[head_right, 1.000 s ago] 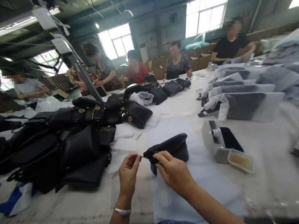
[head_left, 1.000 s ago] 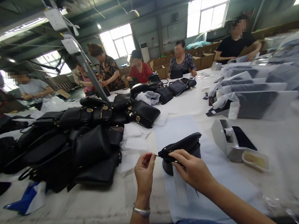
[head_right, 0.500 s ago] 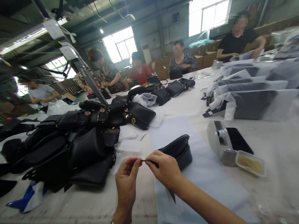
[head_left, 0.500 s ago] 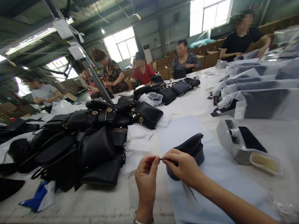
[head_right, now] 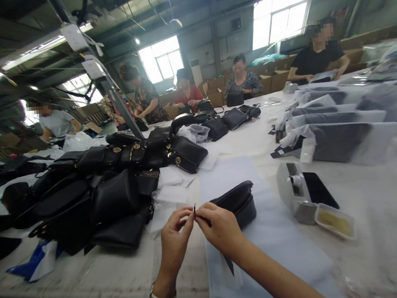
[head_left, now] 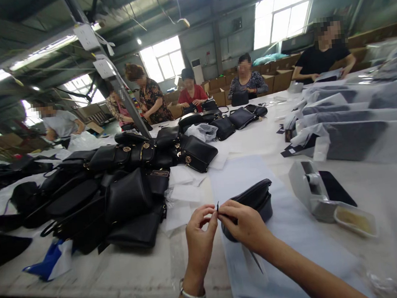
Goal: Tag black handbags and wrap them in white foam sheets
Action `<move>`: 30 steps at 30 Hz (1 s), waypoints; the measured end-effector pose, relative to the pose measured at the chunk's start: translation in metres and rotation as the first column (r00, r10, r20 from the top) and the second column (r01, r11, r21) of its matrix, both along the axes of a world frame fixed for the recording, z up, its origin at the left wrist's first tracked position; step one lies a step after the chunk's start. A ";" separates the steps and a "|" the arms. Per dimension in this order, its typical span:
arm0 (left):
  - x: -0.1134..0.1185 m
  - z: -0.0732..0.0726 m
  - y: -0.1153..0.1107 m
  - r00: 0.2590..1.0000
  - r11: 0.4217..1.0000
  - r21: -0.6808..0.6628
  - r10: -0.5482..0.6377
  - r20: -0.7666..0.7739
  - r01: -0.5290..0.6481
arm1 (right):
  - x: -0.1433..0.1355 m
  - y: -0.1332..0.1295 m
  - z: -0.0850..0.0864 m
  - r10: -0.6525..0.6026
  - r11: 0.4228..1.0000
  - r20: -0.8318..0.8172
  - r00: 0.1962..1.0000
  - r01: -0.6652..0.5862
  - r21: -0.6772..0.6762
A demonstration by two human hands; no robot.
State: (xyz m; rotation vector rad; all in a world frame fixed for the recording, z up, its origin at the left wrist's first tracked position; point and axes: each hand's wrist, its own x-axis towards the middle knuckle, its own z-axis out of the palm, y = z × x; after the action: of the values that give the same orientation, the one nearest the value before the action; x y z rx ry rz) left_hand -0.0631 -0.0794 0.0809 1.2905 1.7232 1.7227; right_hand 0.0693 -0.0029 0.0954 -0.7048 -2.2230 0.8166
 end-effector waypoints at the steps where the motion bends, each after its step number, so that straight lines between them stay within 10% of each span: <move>1: 0.000 0.000 0.000 1.000 1.000 -0.002 -0.004 -0.001 0.004 | 0.000 0.000 0.000 0.002 1.000 -0.001 1.000 -0.002 -0.007; 21: -0.008 -0.002 -0.010 0.939 0.989 -0.095 -0.078 0.335 0.117 | -0.001 -0.002 -0.001 -0.023 0.999 -0.046 0.999 0.021 -0.048; 30: -0.015 -0.009 -0.019 0.574 0.953 0.160 -0.283 0.769 0.256 | 0.013 -0.004 0.003 0.125 0.991 -0.010 0.992 -0.125 -0.049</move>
State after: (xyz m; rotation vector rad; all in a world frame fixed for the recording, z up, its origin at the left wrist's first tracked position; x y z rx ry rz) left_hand -0.0778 -0.0981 0.0724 0.5656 0.9135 1.7355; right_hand 0.0822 -0.0068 0.0981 -0.5892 -2.2657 0.9374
